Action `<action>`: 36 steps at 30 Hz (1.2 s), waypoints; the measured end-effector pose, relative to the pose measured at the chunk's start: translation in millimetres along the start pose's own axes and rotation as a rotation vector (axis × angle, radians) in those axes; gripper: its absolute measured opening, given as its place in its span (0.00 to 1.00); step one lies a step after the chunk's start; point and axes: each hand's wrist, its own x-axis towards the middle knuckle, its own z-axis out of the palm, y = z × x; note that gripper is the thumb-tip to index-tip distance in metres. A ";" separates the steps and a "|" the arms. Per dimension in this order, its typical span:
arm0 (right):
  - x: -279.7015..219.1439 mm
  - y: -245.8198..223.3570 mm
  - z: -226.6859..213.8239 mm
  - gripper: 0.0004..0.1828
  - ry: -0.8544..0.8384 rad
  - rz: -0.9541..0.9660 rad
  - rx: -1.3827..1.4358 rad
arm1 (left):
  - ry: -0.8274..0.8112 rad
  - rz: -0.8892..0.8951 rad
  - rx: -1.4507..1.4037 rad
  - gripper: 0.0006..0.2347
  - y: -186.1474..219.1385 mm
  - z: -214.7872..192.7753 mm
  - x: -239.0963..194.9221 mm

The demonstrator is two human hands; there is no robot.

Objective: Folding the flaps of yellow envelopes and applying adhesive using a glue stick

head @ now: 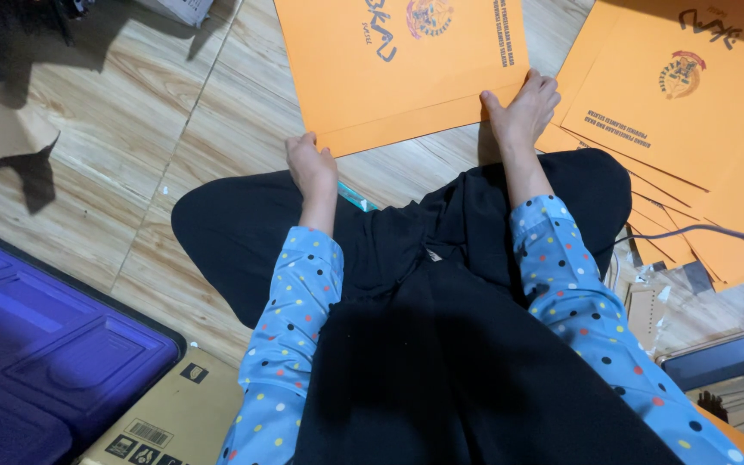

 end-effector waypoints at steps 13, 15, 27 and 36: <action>-5.8 -17.9 -4.8 0.30 0.087 -0.153 -0.327 | 0.132 0.386 0.987 0.06 33.9 12.4 46.0; -9.4 -27.7 -6.5 0.35 0.034 -0.160 -0.469 | 0.010 0.408 0.987 0.07 45.9 3.8 54.9; 43.7 -84.0 40.4 0.39 -0.287 -0.518 -0.230 | -0.219 0.599 1.192 0.28 77.5 20.6 88.8; 126.6 -168.2 79.5 0.39 -0.333 -0.493 -0.227 | -0.181 0.674 1.264 0.28 90.6 -3.0 86.2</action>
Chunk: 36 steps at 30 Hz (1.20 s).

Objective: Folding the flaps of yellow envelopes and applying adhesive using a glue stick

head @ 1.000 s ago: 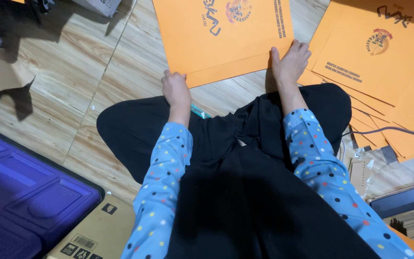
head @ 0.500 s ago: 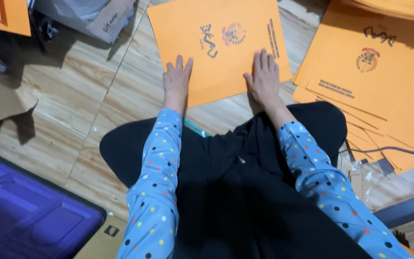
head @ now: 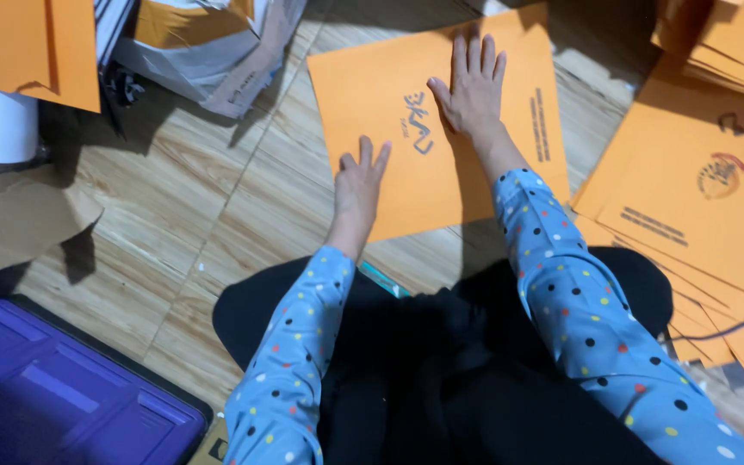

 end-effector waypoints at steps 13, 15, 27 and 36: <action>23.6 -57.3 17.5 0.35 0.296 -0.036 0.031 | -0.006 0.002 -0.005 0.33 -2.8 -4.7 2.7; 23.9 -71.6 22.6 0.37 0.293 -0.068 0.037 | -0.007 0.008 -0.006 0.33 -3.4 -4.7 3.7; 34.5 -152.1 20.5 0.23 0.264 -0.385 -0.011 | 0.015 -0.034 -0.011 0.12 19.4 33.5 19.0; 37.9 -140.9 21.5 0.24 0.316 -0.508 -0.310 | 0.061 -0.064 0.010 0.12 14.4 22.4 14.8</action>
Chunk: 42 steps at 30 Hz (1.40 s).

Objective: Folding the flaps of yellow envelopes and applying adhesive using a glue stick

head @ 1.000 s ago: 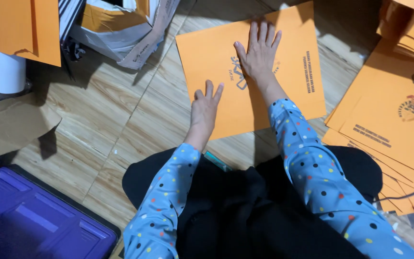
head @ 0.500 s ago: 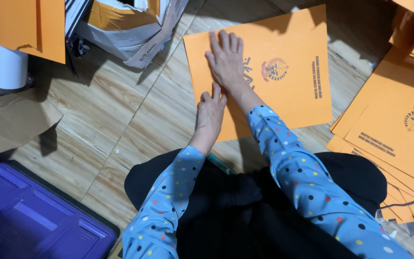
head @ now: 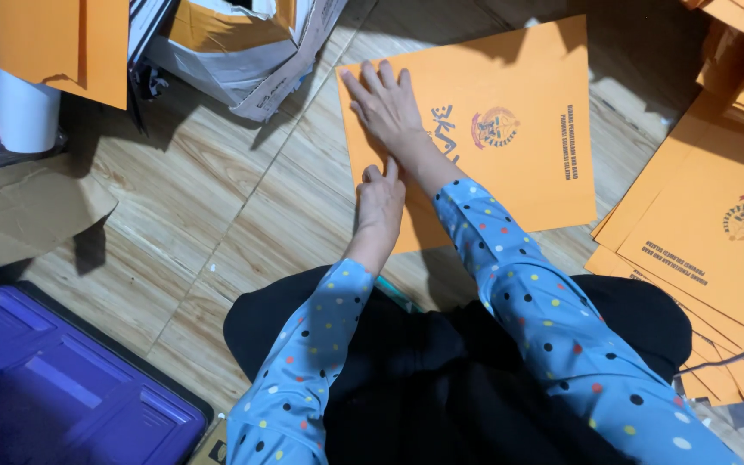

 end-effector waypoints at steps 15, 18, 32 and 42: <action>-89.7 176.7 -18.0 0.25 -0.060 0.239 -0.183 | -0.091 0.054 0.061 0.35 -2.5 -12.5 -3.9; -108.3 206.3 -5.7 0.23 -0.101 0.307 -0.131 | -0.050 0.033 0.059 0.33 0.6 -5.3 -2.0; -134.6 252.8 23.8 0.17 -0.057 0.475 0.006 | -0.016 0.007 0.028 0.31 2.6 -3.4 -3.2; -302.1 153.4 -3.3 0.24 0.153 0.847 0.330 | -0.177 -0.034 0.075 0.35 34.9 10.1 9.5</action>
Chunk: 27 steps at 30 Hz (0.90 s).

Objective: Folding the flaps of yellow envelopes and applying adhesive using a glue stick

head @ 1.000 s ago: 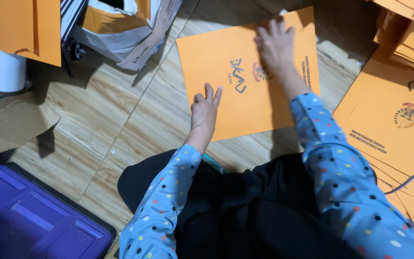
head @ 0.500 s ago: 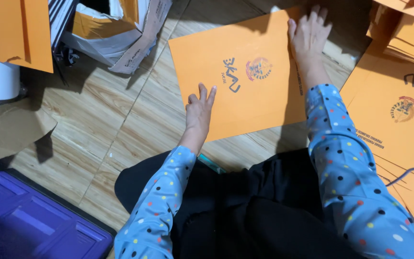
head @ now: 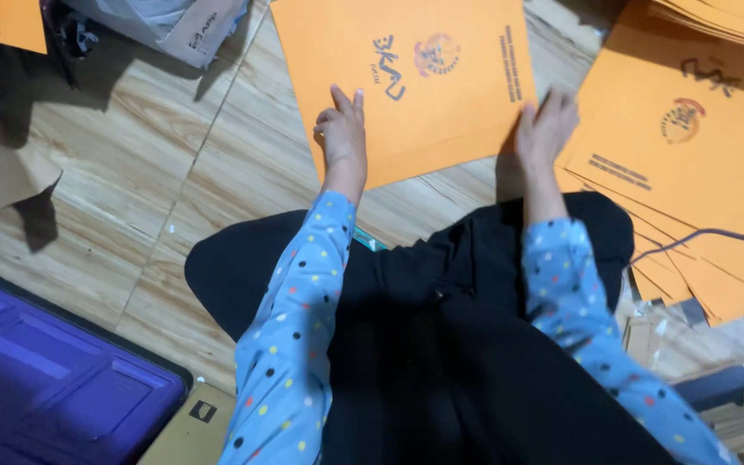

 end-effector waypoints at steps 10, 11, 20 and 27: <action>-46.4 37.1 -5.0 0.08 -0.037 0.336 0.248 | 0.339 0.148 -0.372 0.24 20.6 -2.7 -81.6; -47.3 37.7 -3.3 0.07 -0.046 0.365 0.231 | 0.331 0.211 -0.486 0.26 14.2 -2.6 -91.2; -61.6 53.9 2.1 0.08 -0.121 0.542 0.276 | 0.698 0.363 -0.488 0.27 17.6 42.7 -85.9; -62.4 42.0 -8.7 0.09 -0.159 0.542 0.249 | 0.833 0.330 -0.387 0.16 34.7 62.7 -81.2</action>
